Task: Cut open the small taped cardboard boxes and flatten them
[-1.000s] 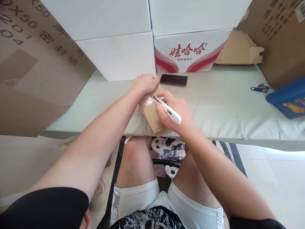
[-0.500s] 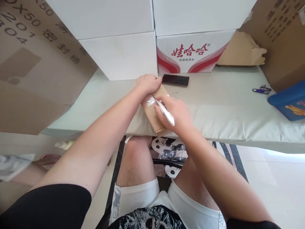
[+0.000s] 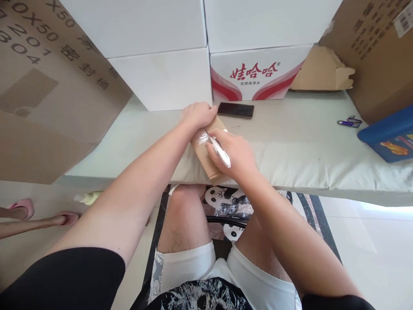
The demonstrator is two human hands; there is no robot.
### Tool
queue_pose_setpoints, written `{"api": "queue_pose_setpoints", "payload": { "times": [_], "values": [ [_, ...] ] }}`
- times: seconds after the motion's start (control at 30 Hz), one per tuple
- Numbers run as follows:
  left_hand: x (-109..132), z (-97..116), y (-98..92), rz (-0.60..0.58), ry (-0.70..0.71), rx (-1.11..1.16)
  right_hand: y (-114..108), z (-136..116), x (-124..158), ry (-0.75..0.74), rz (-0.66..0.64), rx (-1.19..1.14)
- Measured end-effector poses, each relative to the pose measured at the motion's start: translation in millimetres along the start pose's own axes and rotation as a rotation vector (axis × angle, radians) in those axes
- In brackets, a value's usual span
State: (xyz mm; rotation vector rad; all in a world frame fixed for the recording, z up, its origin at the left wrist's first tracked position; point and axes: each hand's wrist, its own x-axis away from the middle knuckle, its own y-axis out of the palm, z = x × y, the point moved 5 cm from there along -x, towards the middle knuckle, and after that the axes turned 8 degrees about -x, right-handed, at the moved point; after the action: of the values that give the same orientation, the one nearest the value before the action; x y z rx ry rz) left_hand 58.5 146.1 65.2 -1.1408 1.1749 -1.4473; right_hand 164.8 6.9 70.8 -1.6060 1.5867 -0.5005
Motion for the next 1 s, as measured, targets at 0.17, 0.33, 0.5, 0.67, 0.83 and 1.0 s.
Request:
{"api": "queue_pose_setpoints", "payload": {
  "times": [0.17,0.33,0.5,0.67,0.83,1.0],
  "values": [
    [-3,-1,1.9,0.007,0.007,-0.004,-1,0,0,0.007,0.007,-0.008],
    [-5,-2,3.9,0.018,0.002,-0.007,-3,1,2,-0.007,0.019,-0.035],
    [-6,-2,4.2,0.027,0.0,-0.018,-6,1,2,0.025,0.016,-0.04],
    [-4,-2,3.3,0.021,0.005,-0.016,-23,6,25,-0.041,0.156,-0.298],
    [-6,-2,3.8,0.017,0.017,0.009,-62,77,79,0.029,0.744,-0.482],
    [-5,-1,2.5,0.019,0.008,-0.012,-43,176,77,0.426,0.187,0.141]
  ]
}}
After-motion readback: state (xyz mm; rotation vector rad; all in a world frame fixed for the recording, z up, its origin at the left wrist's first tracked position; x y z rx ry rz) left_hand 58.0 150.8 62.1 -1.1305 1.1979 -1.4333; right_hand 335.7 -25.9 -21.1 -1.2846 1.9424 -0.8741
